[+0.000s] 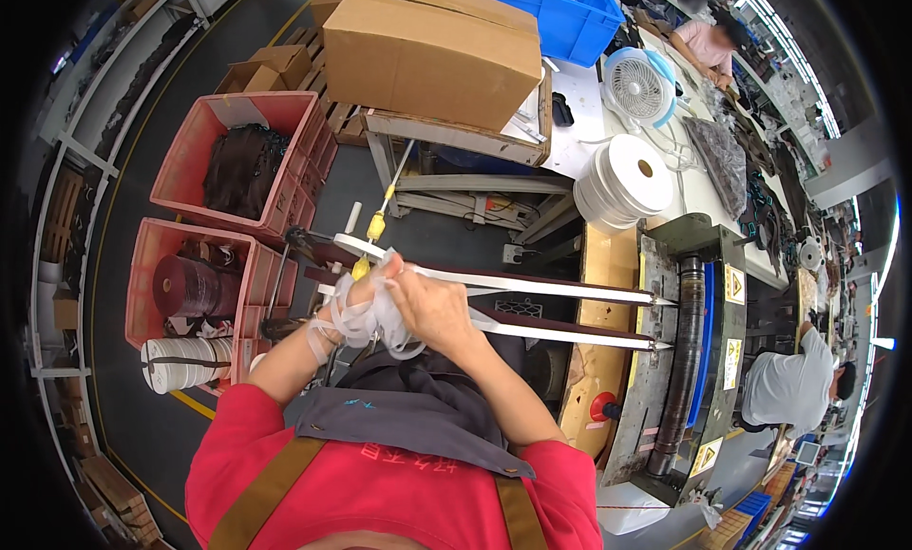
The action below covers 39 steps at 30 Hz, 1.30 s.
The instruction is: The person cuts a white strap from a roll using scissors, then threads it through a machine. They proceed to attach a white plastic clip to the strap and wind the strap onto a yellow spool. The person repeats this process, handling multiple straps and clips in a repetitive assembly sequence.
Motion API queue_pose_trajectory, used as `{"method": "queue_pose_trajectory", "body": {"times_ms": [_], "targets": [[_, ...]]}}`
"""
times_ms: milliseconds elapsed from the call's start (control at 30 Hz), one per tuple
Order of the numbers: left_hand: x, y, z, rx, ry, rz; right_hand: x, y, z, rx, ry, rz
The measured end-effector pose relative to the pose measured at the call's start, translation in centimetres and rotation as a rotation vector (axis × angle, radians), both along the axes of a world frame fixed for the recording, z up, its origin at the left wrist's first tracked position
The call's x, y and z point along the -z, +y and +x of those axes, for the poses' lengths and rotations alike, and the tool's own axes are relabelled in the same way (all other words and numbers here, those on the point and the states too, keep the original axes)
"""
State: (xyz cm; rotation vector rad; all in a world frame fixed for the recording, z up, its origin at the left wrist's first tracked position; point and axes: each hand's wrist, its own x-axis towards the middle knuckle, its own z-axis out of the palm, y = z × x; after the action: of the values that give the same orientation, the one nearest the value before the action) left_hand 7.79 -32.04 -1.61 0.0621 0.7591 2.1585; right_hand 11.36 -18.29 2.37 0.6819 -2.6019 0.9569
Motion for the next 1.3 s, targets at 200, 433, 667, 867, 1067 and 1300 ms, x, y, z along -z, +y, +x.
{"method": "queue_pose_trajectory", "body": {"times_ms": [200, 433, 667, 867, 1067, 1300], "targets": [[-2.4, -1.2, 3.2, 0.080, 0.085, -0.330, 0.5, 1.4, -1.3, 0.044, -0.381, -0.194], [0.0, -3.6, 1.5, -0.519, -0.103, -0.070, 2.1, 1.3, 0.9, 0.092, -0.228, -0.109], [-1.2, -2.9, -2.3, -0.662, 0.718, -0.697, 4.5, 0.7, 2.2, 0.012, -0.150, -0.035], [2.3, -2.1, 1.1, 0.133, 0.037, -0.312, 2.6, 0.1, 0.0, 0.039, -0.053, -0.204], [2.6, -4.8, 3.9, -0.002, 0.065, -0.186, 4.2, 0.2, 0.6, 0.007, -0.031, -0.330], [-0.1, -6.5, 0.6, -0.452, -0.183, 0.319, 4.7, 0.2, 1.7, 0.105, 0.025, -0.211]]}}
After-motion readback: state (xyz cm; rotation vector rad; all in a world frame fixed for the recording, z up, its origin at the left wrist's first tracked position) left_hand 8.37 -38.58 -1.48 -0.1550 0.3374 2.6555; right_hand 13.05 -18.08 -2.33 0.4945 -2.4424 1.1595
